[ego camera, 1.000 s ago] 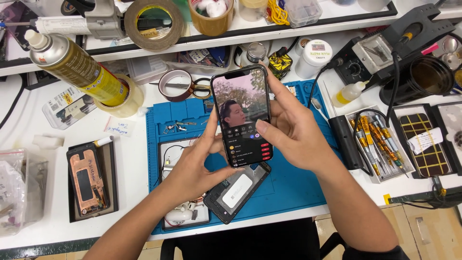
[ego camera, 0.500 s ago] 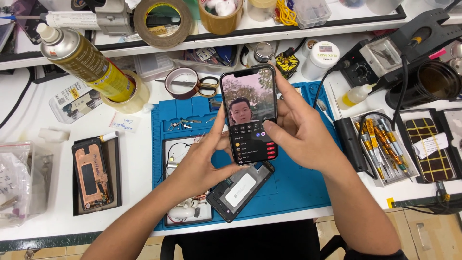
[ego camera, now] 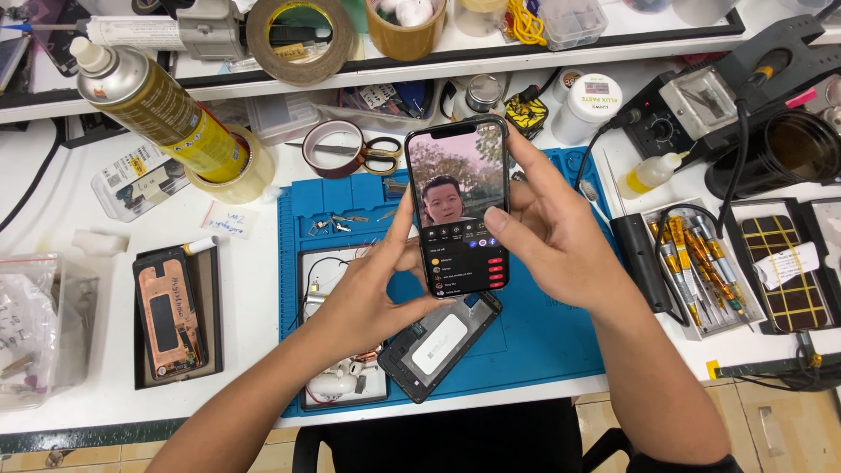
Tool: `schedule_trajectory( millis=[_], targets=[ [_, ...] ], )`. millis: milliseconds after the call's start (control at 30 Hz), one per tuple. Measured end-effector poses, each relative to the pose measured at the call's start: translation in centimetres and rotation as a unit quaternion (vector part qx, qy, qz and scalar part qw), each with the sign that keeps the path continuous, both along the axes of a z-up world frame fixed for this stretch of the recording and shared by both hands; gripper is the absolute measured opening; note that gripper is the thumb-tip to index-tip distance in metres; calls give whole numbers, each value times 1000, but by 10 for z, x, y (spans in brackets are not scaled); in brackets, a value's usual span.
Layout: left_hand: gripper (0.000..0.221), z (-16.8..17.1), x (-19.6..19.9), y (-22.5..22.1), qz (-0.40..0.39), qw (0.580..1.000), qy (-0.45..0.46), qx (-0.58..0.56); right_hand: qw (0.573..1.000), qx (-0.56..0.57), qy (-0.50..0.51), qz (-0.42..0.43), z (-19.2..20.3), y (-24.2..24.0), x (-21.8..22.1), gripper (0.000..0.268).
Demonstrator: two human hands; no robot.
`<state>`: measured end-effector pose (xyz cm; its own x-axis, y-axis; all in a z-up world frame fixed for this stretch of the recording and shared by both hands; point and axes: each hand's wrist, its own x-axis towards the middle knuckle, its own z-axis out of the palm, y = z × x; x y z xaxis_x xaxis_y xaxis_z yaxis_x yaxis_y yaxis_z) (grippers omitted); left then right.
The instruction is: Disassembling a smartphone by removing screws and prying the internal frame apart on a repair bench.
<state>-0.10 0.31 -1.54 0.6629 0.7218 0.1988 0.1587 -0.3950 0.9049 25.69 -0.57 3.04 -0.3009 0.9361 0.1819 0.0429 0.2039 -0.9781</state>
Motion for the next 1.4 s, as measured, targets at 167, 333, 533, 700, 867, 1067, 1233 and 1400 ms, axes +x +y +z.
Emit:
schedule_trajectory(
  millis=[167, 333, 533, 700, 867, 1067, 1233, 1400],
  targets=[
    [120, -1, 1, 1, -6, 999, 33, 3, 996, -32, 51, -67, -1, 3, -9, 69],
    [119, 2, 2, 0, -6, 999, 33, -12, 994, -51, 41, -92, 1, 4, -11, 65],
    [121, -3, 1, 1, 2, 998, 60, 5, 995, -37, 50, -75, -6, 5, -7, 68],
    [120, -6, 2, 1, 9, 999, 26, 47, 996, -32, 46, -64, -8, 4, -10, 74],
    [124, -12, 2, -2, 9, 989, 134, 56, 992, -74, -71, -73, 16, -4, -30, 121],
    [138, -32, 3, -8, -13, 983, 148, 104, 983, -147, -83, -72, -4, -3, -38, 104],
    [134, -16, 4, -7, -24, 983, 148, 106, 985, -137, -69, -74, -4, 0, -36, 92],
    [134, 5, 1, -4, -21, 984, 135, 116, 964, -184, -98, -162, 23, 11, -16, 94]
  ],
)
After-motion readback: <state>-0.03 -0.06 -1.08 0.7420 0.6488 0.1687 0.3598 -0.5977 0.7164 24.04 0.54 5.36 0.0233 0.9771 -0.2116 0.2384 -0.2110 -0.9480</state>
